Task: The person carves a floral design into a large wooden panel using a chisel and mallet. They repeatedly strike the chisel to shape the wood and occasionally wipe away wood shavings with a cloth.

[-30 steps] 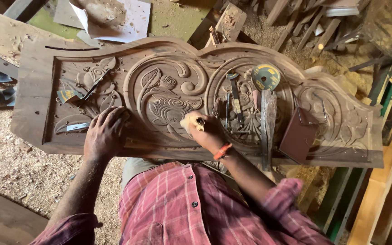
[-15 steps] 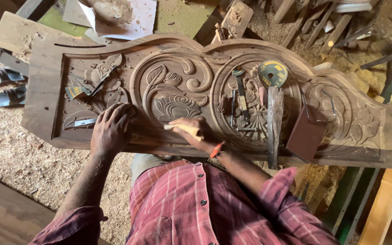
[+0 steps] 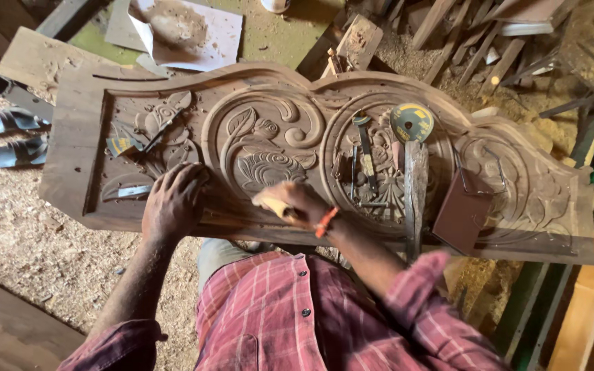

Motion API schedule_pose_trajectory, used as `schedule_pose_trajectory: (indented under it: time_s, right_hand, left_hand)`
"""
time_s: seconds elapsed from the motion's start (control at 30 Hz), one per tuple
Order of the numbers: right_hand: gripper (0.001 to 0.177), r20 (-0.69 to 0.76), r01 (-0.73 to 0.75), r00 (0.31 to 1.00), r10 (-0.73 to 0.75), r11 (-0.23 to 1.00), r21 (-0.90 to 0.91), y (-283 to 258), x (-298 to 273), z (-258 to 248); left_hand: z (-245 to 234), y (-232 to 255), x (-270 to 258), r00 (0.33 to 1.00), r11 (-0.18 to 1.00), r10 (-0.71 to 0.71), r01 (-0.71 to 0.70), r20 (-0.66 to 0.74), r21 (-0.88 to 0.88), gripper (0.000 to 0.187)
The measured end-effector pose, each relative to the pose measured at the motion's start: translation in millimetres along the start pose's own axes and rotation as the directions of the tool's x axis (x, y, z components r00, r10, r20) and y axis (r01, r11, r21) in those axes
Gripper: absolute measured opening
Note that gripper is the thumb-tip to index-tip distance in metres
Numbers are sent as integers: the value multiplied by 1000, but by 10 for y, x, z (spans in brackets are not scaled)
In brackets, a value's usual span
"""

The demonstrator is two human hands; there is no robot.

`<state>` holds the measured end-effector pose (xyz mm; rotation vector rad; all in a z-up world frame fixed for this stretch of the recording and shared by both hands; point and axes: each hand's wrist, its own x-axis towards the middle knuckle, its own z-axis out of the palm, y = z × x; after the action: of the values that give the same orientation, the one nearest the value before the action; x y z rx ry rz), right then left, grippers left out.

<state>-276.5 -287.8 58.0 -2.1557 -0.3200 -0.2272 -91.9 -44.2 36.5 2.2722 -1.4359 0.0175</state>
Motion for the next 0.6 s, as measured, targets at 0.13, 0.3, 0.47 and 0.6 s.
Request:
schedule_pose_trajectory:
  time_s: [0.13,0.3,0.47,0.6]
  right_hand:
    - [17,156,-407,896,417,909,-90,-172,-479,-224]
    - [13,-158,-705,703,693,652,-278,-456,-803,-770]
    - [22,-477,-502,743,469,862,67,-128,-460,-652]
    - [15,-475,-562,772,423,803,-198,24,-409,-496]
  left_hand:
    - [-15,20,6,1000,999,-25,24,-9,-40,41]
    - [-37,64,24,997,996,-13,7,-78,-87,39]
    - [-2,80,30,998,998,-9,4,-67,-70,32]
    - [39,58,29,999,998,-33,31,-20,-54,35]
